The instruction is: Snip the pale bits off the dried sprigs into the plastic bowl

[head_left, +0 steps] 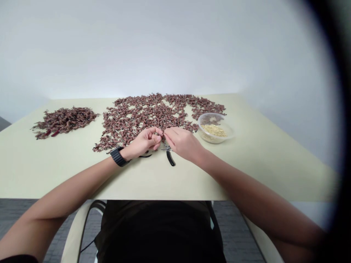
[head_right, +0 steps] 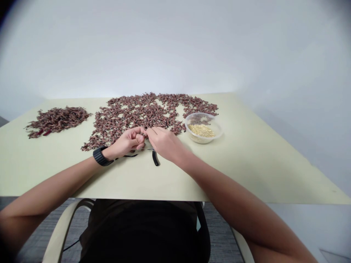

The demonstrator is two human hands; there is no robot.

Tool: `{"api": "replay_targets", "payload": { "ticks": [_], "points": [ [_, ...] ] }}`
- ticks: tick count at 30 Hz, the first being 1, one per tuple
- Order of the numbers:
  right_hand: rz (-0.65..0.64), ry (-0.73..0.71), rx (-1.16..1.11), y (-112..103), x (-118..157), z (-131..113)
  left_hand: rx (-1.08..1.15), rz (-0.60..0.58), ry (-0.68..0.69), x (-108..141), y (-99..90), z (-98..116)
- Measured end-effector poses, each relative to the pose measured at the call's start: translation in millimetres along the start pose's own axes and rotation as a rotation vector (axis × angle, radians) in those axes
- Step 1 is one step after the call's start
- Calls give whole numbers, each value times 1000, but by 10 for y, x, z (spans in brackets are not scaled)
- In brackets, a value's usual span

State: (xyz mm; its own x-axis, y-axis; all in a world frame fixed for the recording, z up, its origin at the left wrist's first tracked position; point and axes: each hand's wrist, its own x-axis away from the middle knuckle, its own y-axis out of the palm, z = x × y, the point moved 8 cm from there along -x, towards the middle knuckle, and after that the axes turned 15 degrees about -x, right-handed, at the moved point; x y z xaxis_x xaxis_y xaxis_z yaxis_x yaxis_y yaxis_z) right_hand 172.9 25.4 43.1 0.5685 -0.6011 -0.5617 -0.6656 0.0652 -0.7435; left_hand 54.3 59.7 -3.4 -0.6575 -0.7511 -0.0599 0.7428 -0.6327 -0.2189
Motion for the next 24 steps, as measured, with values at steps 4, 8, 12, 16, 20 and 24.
{"api": "replay_targets", "payload": {
  "ticks": [4,8,12,16,20,24],
  "points": [
    [55,79,-116,-19,-7,42,-55,-6,1,3,-7,2],
    [172,386,-529,14,19,264,-156,37,42,6,-33,47],
    [171,669,-1065,247,83,422,-252,63,72,20,-47,104],
    [154,720,-1256,309,86,453,-213,44,67,19,-42,142],
    [140,668,-1131,232,69,447,-133,27,48,8,-34,147],
    [144,609,-971,154,53,418,-96,18,23,7,-28,105]
  ]
}}
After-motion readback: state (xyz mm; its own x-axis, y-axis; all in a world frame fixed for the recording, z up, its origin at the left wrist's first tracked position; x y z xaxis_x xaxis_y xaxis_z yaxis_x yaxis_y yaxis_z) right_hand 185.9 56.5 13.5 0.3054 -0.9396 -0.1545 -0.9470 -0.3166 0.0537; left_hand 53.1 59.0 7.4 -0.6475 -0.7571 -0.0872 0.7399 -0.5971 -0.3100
